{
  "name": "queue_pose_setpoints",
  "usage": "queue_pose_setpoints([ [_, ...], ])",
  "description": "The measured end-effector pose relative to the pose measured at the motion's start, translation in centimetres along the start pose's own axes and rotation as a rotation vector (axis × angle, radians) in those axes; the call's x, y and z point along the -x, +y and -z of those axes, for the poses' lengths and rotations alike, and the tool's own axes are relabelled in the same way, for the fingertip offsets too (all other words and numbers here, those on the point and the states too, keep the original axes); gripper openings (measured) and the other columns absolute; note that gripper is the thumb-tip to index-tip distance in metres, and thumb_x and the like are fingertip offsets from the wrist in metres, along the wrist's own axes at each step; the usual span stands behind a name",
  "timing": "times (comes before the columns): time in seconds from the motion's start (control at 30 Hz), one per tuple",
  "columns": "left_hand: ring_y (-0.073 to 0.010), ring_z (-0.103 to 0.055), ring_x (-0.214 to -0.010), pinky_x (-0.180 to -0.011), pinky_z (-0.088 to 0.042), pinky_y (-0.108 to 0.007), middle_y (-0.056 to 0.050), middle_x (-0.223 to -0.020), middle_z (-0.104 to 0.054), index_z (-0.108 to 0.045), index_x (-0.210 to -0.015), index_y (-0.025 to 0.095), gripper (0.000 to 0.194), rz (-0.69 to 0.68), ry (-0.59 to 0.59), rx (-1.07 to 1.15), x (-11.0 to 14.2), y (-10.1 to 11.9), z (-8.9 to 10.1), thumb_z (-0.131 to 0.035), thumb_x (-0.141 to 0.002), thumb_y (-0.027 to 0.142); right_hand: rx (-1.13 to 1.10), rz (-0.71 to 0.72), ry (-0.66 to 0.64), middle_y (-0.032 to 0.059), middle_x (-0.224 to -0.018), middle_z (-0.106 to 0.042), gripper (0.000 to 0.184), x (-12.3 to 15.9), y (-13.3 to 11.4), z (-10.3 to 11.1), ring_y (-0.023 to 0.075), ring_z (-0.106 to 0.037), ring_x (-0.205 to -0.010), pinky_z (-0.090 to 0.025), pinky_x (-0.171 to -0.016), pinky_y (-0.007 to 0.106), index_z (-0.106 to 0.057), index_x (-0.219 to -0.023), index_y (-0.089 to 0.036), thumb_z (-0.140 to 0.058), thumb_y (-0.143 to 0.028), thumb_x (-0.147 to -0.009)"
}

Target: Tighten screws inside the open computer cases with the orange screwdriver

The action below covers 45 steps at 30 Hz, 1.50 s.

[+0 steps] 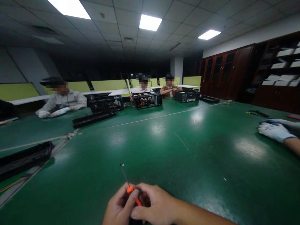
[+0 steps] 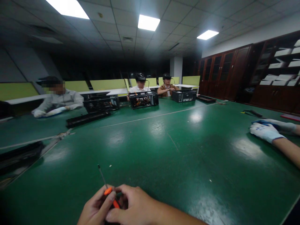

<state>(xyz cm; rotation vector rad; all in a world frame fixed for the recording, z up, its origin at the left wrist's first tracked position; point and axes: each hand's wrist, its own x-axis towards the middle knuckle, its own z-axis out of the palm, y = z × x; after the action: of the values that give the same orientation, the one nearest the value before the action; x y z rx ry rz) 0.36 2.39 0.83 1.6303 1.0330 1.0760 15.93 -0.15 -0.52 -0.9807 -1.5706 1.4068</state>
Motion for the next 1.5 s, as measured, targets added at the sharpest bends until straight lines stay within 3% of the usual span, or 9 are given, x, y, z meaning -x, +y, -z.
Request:
queue_pose_setpoints([
  [0.3,-0.0191,-0.063,-0.061,-0.057,-0.051,-0.022,-0.004,-0.064,-0.067,-0.070,-0.071,0.015,0.042,0.031,0.029,0.006,0.13,0.36,0.01,-0.070,-0.072,0.057,-0.177,-0.012,-0.034,-0.0038,-0.077,-0.057,0.039,-0.44,0.68,-0.28,0.0071,-0.050,-0.053,-0.044,-0.049,0.017,-0.059,-0.112,-0.020,-0.069,-0.019,-0.075],
  [0.47,-0.0214,-0.065,-0.066,-0.062,-0.053,-0.024,-0.005,-0.069,-0.071,-0.071,-0.076,0.016,0.036,0.026,-0.035,-0.021,0.17,-0.03,0.13,-0.071,-0.074,0.052,-0.122,-0.032,-0.007,-0.0035,-0.079,-0.058,0.040,-0.42,0.50,-0.32,0.0068,-0.051,-0.054,-0.044,-0.050,0.017,-0.060,-0.112,-0.020,-0.069,-0.015,-0.073],
  [1.5,-0.0188,-0.067,-0.064,-0.060,-0.053,-0.020,-0.003,-0.069,-0.071,-0.072,-0.079,0.016,0.030,-0.057,-0.072,-0.053,0.28,-0.23,0.12,-0.065,-0.082,0.045,-0.084,-0.038,-0.005,-0.0033,-0.079,-0.058,0.037,-0.26,0.36,-0.23,0.0071,-0.051,-0.054,-0.045,-0.051,0.018,-0.061,-0.109,-0.020,-0.070,-0.020,-0.074],
])
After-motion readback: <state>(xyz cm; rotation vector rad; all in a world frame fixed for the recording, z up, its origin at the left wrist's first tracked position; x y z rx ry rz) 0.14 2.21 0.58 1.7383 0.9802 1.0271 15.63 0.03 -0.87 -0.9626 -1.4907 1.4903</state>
